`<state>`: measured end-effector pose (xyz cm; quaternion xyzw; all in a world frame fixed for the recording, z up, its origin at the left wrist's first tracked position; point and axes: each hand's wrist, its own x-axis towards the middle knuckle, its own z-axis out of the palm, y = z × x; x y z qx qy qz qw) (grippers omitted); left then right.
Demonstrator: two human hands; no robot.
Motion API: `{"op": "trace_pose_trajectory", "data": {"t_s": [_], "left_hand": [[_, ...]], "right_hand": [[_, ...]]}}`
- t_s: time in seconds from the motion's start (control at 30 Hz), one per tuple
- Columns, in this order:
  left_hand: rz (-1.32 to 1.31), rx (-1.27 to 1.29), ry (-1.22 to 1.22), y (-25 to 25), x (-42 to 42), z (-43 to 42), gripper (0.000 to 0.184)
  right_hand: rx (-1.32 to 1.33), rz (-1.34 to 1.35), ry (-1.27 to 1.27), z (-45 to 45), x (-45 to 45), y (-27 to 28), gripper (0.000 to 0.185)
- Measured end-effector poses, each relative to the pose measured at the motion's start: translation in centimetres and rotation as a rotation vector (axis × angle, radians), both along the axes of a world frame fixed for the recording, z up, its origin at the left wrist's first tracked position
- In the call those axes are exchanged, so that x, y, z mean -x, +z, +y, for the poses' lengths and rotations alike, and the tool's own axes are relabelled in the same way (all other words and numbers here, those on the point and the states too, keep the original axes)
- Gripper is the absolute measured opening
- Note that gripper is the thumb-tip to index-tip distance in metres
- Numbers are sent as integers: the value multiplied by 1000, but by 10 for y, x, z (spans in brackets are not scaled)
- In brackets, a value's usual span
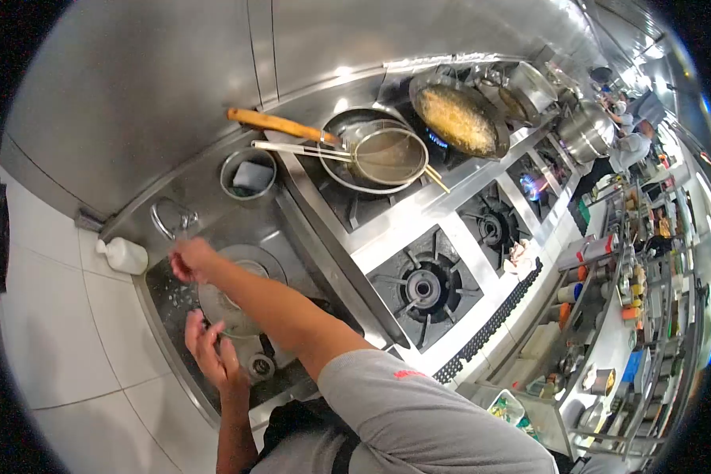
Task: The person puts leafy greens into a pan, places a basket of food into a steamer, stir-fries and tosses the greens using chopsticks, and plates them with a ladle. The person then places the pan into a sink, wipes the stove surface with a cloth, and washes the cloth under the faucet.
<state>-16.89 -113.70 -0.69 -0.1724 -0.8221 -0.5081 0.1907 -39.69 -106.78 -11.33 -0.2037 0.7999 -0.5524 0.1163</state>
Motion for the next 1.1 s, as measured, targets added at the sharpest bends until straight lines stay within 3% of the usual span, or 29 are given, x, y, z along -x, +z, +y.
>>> {"op": "trace_pose_trajectory", "data": {"t_s": [0.03,0.07,0.13,0.17,0.2,0.23,0.27,0.3,0.4,0.47,0.5,0.6,0.67,0.73,0.77,0.8,0.83,0.87,0.9,0.93,0.97,1.0,1.03,1.07,1.1], "left_hand": [[-62,95,-4,-7,-23,-8,38],[-332,186,-31,-16,-39,-17,38],[-851,378,-110,-42,-52,-44,38],[-834,738,-255,-55,-69,-65,40],[-784,1092,-396,-64,-78,-79,43],[-871,1045,-379,-63,-76,-76,43],[-957,1000,-363,-56,-74,-73,44],[-1043,954,-341,-46,-75,-67,44],[-970,957,-456,1,-52,-19,45],[-605,866,-462,29,-57,29,41],[-475,821,-479,49,-64,61,38],[-452,523,-663,105,-112,158,39],[-464,357,-994,99,-148,211,40],[-977,-98,-1323,80,-201,263,46],[-1300,-360,-1464,60,-228,289,53],[-1527,-253,-1459,28,-247,312,55],[-1434,215,-1242,7,-277,338,57],[-633,753,-1353,-10,-307,350,56],[-169,1166,-1396,9,-332,364,53],[-69,1267,-1428,14,-347,379,52],[36,1360,-1461,20,-361,393,50],[-262,1169,-1533,5,-367,409,49],[-557,963,-1572,-3,-371,422,48],[-537,932,-1591,-1,-374,435,48],[-518,898,-1606,4,-375,451,49]], "right_hand": [[-236,214,145,-7,-12,-15,24],[-475,425,285,-2,-34,-9,27],[-555,-84,142,22,-137,22,37],[-555,15,169,35,-180,11,38],[-402,-112,160,36,-222,-25,40],[-119,-112,71,71,-275,3,41],[-138,-312,177,94,-310,19,40],[-190,-345,160,125,-347,45,47],[-294,-624,-87,204,-460,39,56],[-486,-586,-340,258,-541,9,54],[-638,-820,-421,284,-578,-24,47],[-760,-921,-700,347,-682,-41,42],[-735,-904,-873,366,-759,-78,37],[-799,-840,-733,378,-834,-151,34],[-679,-920,-837,379,-868,-171,31],[-552,-996,-935,378,-900,-190,28],[-605,-799,-934,369,-947,-228,26],[-659,-605,-929,363,-984,-254,26],[-615,-842,-965,359,-1004,-232,27],[-566,-1080,-987,357,-1027,-215,27],[-741,-978,-811,355,-1054,-217,28],[-904,-867,-629,341,-1091,-235,30],[-842,-919,-782,328,-1115,-241,28],[-775,-967,-928,314,-1135,-246,26],[-820,-1005,-849,297,-1156,-262,26]]}}
